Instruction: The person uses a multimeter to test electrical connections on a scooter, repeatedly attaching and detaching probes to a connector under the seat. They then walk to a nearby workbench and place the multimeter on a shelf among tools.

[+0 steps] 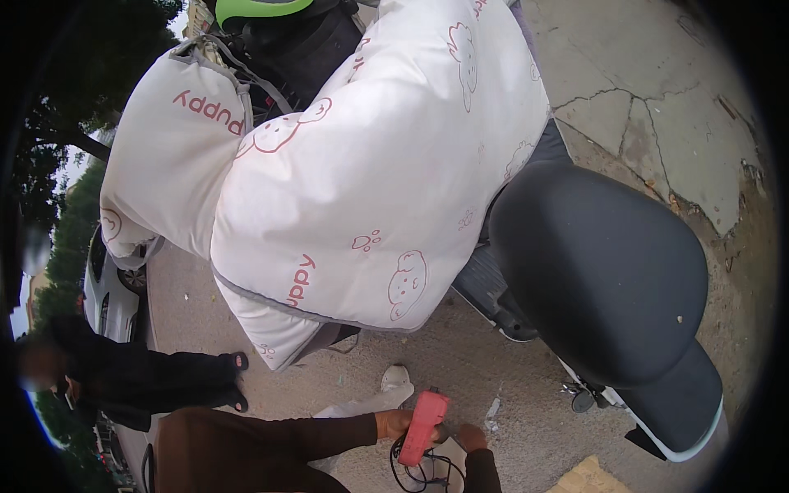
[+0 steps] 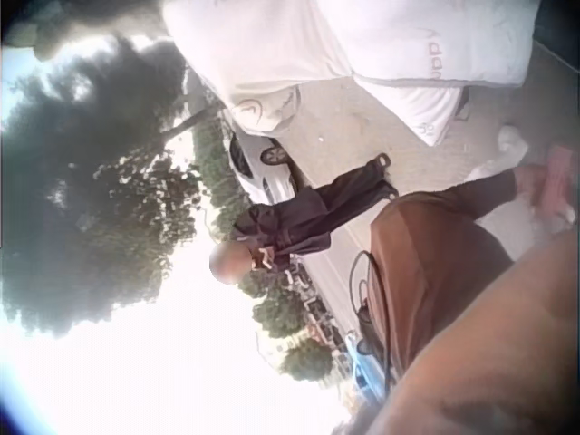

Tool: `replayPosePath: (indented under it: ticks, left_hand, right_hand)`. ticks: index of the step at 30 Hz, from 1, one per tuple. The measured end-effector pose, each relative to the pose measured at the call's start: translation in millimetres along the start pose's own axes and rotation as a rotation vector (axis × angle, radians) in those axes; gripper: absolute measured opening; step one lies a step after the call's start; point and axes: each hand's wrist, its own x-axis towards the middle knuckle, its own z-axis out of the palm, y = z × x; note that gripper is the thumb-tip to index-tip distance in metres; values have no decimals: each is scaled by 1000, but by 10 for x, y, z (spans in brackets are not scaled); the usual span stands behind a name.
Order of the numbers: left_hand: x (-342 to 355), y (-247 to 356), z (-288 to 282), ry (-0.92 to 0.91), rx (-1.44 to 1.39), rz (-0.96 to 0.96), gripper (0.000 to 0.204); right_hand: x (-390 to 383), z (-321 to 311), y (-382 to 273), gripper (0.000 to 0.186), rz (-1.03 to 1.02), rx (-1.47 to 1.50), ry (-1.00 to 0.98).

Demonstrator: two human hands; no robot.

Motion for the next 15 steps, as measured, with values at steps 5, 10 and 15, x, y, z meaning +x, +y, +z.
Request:
replayPosePath:
  ticks: [5,10,15]
  left_hand:
    - [-681,-203,453,146,185,-54,75]
    - [-1343,-147,1611,176,384,57,66]
    - [-2322,-285,2586,254,340,271,63]
  right_hand:
    - [-1652,-995,-1510,30,39,275,260]
    - [-3201,-1764,-2253,38,269,338,67]
    - [-3808,-2549,-2651,54,-238,-94,41]
